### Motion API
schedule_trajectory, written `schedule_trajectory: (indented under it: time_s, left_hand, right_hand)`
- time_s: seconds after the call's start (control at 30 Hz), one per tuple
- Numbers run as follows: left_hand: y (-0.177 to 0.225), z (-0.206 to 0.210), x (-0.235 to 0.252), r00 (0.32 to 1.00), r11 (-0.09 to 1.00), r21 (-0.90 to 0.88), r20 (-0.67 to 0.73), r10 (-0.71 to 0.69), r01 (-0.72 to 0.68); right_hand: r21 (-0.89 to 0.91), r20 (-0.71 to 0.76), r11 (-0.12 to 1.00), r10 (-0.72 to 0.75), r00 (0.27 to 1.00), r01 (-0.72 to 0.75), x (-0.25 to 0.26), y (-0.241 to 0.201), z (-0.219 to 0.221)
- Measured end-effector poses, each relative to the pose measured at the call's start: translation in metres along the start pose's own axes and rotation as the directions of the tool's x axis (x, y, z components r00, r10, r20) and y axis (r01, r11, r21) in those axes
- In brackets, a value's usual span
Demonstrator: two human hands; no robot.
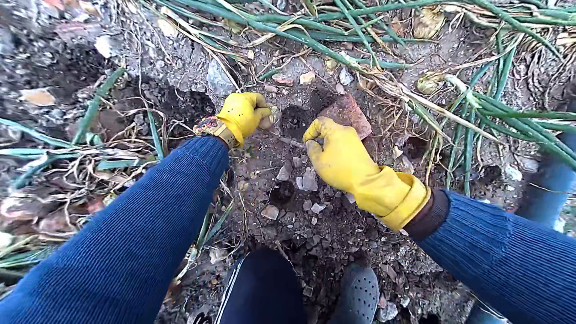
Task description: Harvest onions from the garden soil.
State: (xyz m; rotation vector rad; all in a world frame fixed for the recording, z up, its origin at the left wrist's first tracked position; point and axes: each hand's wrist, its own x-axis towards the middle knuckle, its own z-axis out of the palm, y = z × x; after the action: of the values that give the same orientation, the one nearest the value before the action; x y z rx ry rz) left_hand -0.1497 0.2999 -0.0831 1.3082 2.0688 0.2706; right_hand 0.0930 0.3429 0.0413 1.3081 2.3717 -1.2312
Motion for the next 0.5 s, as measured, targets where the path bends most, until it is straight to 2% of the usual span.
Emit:
schedule_trajectory:
  time_s: [0.1, 0.2, 0.3, 0.4, 0.5]
  left_hand:
    - [-0.010, 0.005, -0.002, 0.999, 0.994, -0.107, -0.032, -0.040, 0.037]
    - [-0.018, 0.001, -0.005, 0.995, 0.988, -0.149, -0.088, -0.038, 0.024]
    - [-0.041, -0.012, -0.020, 0.953, 0.994, -0.107, -0.302, -0.029, -0.004]
    - [-0.073, -0.027, -0.024, 0.923, 0.997, -0.014, -0.379, 0.067, -0.078]
    - [-0.096, -0.011, -0.026, 0.912, 0.970, 0.039, -0.332, 0.241, -0.242]
  right_hand:
    - [-0.218, 0.201, 0.975, 0.085, 0.976, -0.040, -0.006, -0.026, 0.012]
    - [-0.417, 0.258, 0.905, 0.203, 0.945, -0.081, 0.007, -0.044, 0.006]
    - [-0.547, 0.298, 0.832, 0.296, 0.907, -0.092, 0.024, -0.047, -0.006]
    - [-0.525, 0.323, 0.834, 0.381, 0.866, -0.171, 0.025, -0.030, 0.001]
    - [-0.472, 0.299, 0.836, 0.449, 0.842, -0.278, 0.039, -0.040, -0.005]
